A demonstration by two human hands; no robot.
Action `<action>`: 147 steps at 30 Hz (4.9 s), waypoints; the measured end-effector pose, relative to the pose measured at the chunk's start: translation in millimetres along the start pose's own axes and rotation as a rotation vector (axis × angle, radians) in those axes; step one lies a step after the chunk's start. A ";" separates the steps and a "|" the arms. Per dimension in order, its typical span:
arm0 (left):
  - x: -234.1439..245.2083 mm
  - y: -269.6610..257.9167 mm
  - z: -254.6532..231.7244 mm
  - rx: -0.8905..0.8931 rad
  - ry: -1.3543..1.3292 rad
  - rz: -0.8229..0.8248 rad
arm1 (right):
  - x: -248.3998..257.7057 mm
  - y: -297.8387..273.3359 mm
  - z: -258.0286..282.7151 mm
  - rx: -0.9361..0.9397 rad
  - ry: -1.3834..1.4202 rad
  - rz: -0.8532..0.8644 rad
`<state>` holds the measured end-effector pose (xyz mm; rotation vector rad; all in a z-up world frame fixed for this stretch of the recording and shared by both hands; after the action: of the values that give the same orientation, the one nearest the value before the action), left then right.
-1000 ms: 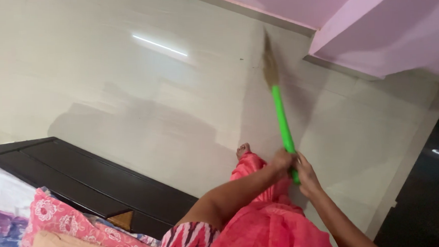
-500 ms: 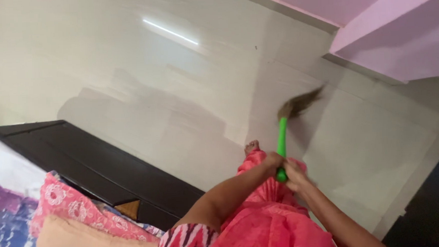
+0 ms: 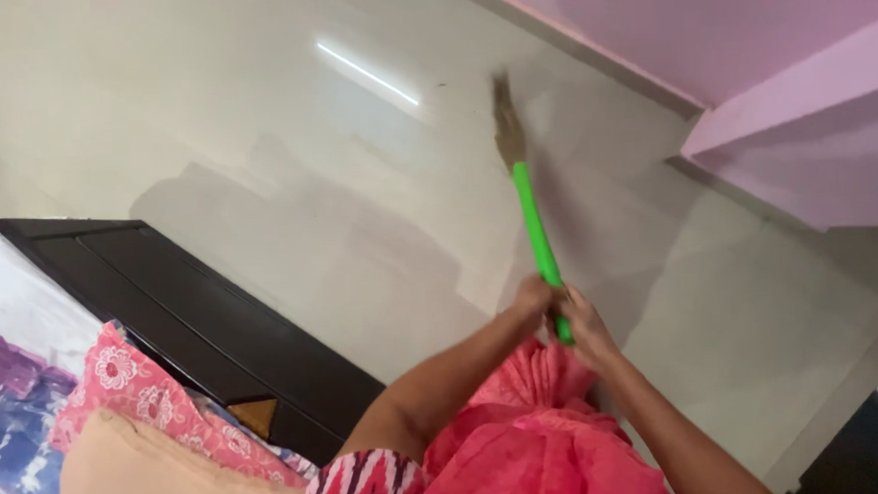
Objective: Sweeping the floor of a bedroom using a broom.
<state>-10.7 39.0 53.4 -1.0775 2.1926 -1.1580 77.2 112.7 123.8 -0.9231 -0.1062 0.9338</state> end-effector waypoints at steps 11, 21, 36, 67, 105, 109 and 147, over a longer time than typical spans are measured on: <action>-141.5 78.7 71.7 -0.593 0.451 0.237 | 80.5 -25.2 3.7 -0.118 0.118 -0.257; -79.6 175.4 16.9 -0.085 -0.245 -0.107 | 63.9 112.7 54.6 -0.356 0.083 0.013; -189.9 19.0 -44.5 -0.203 0.234 -0.041 | 182.1 -11.7 76.2 -0.169 -0.069 -0.222; -115.9 34.4 -7.0 0.231 -0.046 0.328 | 88.9 3.4 40.5 -0.427 -0.095 -0.343; 130.0 132.2 12.1 -0.418 0.101 0.016 | -109.9 168.1 -33.9 -0.408 -0.146 -0.153; 248.0 115.0 -62.2 0.019 -0.469 -0.202 | -207.9 252.5 -24.3 -0.436 -0.117 -0.057; 250.7 272.3 -335.6 -0.113 -0.387 -0.065 | -239.7 465.8 213.8 -0.462 -0.132 -0.086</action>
<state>-504.7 99.2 9.0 -1.3057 1.9472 -0.7775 -467.2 193.1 -7.4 -1.2699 -0.4870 0.9054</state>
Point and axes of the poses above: each hand's wrist, its own y-axis towards the middle knuckle, its own x-axis out of the back of the hand, z = x × y, the point moved 4 cm from there along y, towards the middle knuckle, and after that the axes turned 5 degrees about -z, right-handed, at the moved point
